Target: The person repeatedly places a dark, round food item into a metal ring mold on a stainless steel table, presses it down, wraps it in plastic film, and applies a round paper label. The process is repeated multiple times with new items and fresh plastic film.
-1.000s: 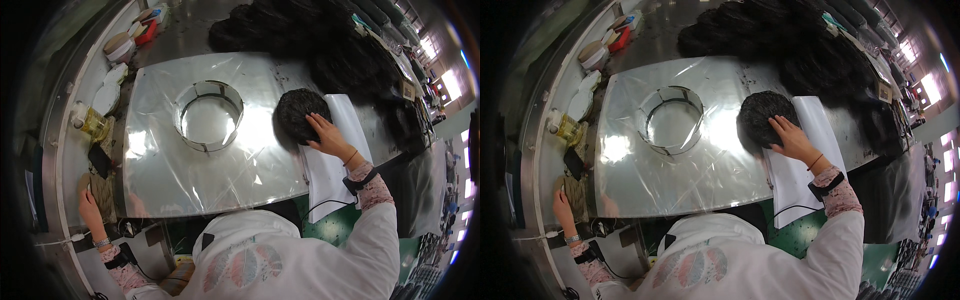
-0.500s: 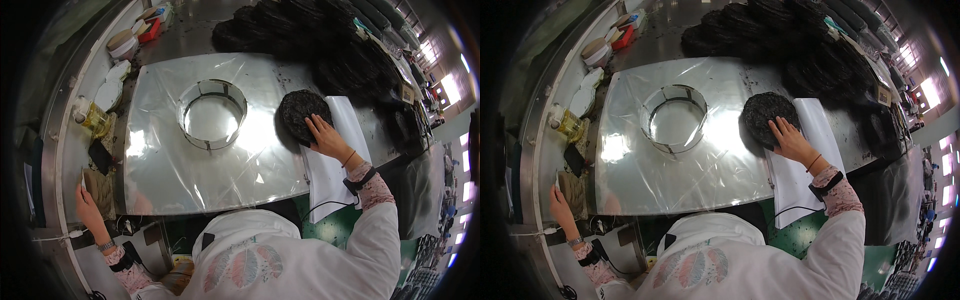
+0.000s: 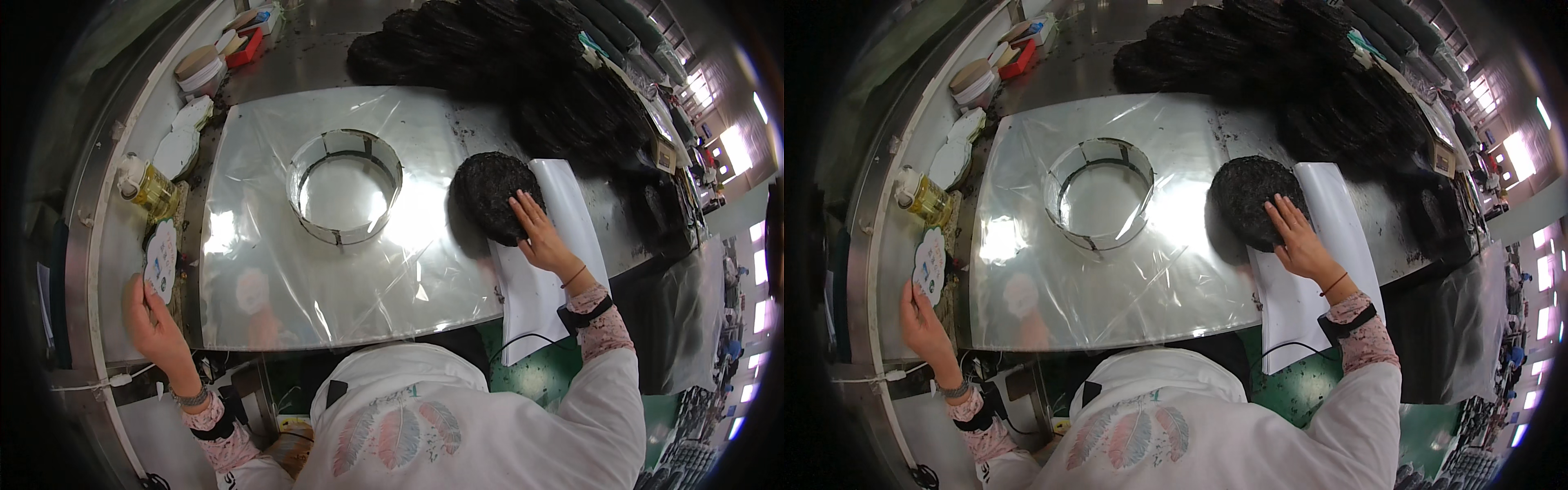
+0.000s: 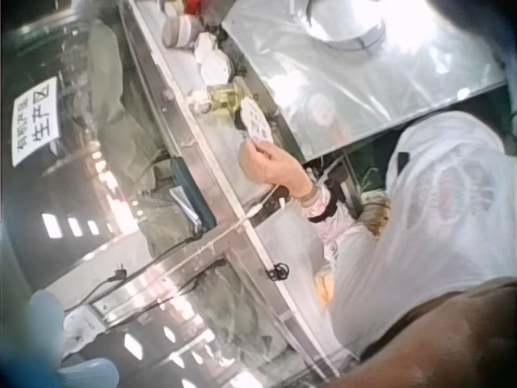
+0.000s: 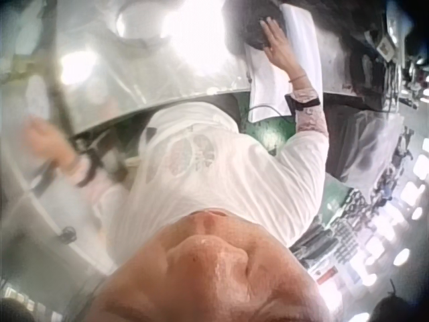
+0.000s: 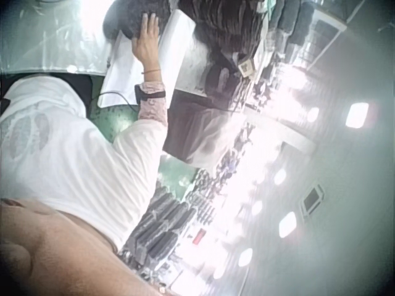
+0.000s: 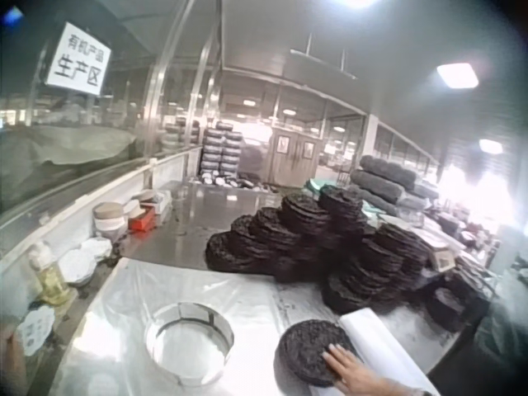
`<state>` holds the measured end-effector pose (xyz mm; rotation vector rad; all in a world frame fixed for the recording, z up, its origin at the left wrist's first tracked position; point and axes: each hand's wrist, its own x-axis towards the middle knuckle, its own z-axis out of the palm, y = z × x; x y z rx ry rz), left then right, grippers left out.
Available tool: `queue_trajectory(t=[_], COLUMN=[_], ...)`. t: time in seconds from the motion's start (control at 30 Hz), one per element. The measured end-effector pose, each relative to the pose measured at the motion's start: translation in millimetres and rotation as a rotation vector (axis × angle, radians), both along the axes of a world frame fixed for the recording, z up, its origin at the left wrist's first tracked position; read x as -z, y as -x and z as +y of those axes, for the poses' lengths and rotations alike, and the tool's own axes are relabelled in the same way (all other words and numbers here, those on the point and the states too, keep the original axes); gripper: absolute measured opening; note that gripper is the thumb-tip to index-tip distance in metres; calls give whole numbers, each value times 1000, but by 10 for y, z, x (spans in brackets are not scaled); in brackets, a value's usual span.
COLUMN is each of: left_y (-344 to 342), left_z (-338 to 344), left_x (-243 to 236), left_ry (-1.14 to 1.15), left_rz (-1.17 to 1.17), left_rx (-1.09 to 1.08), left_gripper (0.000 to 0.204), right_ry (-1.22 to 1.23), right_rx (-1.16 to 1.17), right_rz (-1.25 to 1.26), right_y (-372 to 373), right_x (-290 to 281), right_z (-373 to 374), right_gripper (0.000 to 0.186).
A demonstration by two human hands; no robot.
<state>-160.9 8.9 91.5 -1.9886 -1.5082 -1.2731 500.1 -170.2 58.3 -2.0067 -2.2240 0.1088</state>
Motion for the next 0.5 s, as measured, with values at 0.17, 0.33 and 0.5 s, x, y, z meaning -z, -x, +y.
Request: queue_trajectory(t=[0.17, 0.33, 0.5], left_y=[-212, -484, -1078], left_z=[-22, 14, -4], left_x=[-77, -72, -186], left_ry=[51, 67, 149], left_rz=[-113, -219, -337], left_rx=[60, 158, 273], left_gripper=[20, 24, 26], right_ry=[35, -48, 73], right_rx=[-29, 2, -51], right_rz=[-70, 46, -117], right_y=[8, -119, -100], right_x=[-74, -55, -64], right_z=[-54, -102, -103], right_gripper=[85, 85, 86])
